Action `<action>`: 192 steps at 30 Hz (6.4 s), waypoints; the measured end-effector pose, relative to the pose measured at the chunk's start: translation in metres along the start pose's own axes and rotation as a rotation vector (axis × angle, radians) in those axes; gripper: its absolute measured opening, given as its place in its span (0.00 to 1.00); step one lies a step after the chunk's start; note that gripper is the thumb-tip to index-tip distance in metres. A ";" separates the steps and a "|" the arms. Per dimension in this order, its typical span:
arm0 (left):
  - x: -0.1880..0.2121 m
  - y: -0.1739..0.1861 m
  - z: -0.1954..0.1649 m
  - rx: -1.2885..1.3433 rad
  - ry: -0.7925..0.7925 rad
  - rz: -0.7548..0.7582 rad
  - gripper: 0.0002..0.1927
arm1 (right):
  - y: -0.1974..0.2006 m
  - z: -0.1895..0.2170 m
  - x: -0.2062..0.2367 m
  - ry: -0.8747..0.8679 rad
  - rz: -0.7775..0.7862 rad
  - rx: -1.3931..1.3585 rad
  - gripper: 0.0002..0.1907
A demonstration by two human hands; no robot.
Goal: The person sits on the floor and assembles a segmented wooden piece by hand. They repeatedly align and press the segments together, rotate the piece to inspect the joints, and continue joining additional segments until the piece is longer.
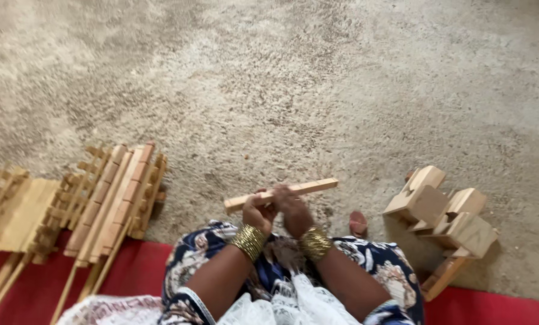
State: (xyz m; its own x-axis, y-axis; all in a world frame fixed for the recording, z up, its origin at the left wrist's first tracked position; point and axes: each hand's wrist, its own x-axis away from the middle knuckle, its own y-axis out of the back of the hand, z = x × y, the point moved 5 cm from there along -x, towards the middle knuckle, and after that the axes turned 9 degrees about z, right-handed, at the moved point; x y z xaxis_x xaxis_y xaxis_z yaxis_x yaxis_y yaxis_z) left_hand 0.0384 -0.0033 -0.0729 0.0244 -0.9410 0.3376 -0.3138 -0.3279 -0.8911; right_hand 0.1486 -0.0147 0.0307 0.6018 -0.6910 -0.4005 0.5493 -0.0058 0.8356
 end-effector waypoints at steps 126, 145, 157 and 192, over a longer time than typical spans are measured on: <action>-0.010 -0.042 -0.027 -0.072 -0.133 0.031 0.24 | -0.018 -0.044 -0.031 -0.012 -0.314 0.105 0.13; -0.013 -0.013 -0.032 0.054 -0.203 -0.267 0.12 | -0.044 -0.020 -0.038 0.059 -0.292 0.016 0.09; -0.016 -0.012 -0.044 0.095 -0.318 -0.160 0.13 | -0.061 -0.067 -0.032 -0.462 -0.121 -0.093 0.14; -0.055 -0.031 -0.047 0.014 -0.200 -0.193 0.22 | 0.015 -0.031 0.012 -0.385 -0.119 -0.230 0.16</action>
State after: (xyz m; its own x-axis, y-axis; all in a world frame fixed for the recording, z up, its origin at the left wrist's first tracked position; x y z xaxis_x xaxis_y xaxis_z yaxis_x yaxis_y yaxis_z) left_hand 0.0021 0.0624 -0.0493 0.2701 -0.8582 0.4365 -0.2720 -0.5029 -0.8204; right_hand 0.1817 -0.0006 0.0268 0.2920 -0.9136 -0.2831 0.7418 0.0294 0.6700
